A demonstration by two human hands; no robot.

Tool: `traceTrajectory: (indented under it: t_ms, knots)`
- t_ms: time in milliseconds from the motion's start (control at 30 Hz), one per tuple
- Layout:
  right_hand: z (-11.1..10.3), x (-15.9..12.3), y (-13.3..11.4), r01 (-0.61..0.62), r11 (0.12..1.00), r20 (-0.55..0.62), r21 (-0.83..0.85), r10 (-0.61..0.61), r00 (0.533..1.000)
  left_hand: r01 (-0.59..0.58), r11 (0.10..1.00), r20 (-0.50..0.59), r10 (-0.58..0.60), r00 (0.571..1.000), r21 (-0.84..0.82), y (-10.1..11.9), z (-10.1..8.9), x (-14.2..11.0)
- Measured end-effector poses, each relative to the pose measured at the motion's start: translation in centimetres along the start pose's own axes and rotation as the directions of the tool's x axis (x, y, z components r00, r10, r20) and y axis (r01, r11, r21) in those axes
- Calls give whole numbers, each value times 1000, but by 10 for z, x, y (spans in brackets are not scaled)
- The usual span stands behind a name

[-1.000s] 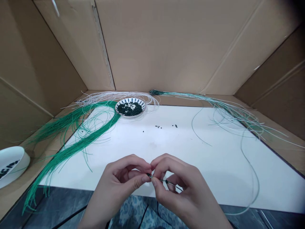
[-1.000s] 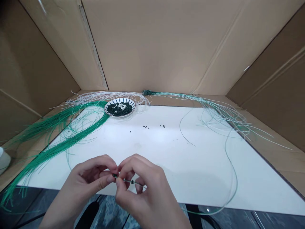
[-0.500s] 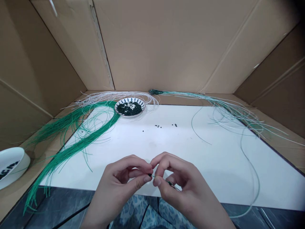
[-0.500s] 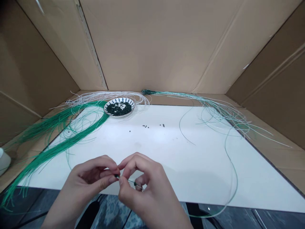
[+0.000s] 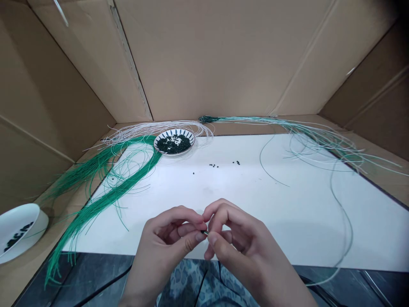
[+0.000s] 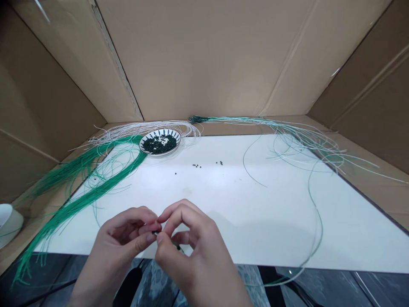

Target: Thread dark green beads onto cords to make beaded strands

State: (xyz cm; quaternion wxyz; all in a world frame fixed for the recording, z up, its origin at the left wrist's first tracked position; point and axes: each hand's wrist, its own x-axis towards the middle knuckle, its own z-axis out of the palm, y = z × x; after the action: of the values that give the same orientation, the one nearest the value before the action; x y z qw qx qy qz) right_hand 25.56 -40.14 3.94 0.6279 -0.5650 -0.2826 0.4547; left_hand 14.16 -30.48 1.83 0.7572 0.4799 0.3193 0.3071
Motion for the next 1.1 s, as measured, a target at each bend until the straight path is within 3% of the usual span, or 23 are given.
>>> traceTrajectory:
  t_ms: [500,800,1100]
  knots:
    - [-2,0,4,15,1000,11,-21,-14,1000,-65,998,-4,65,998,-6,1,5,-1]
    - [-5,2,6,-13,1000,35,-4,13,999,-189,960,-10,195,981,206,2,0,-3]
    - [-15,7,29,33,998,47,50,-35,998,-120,986,63,113,992,113,2,1,-2]
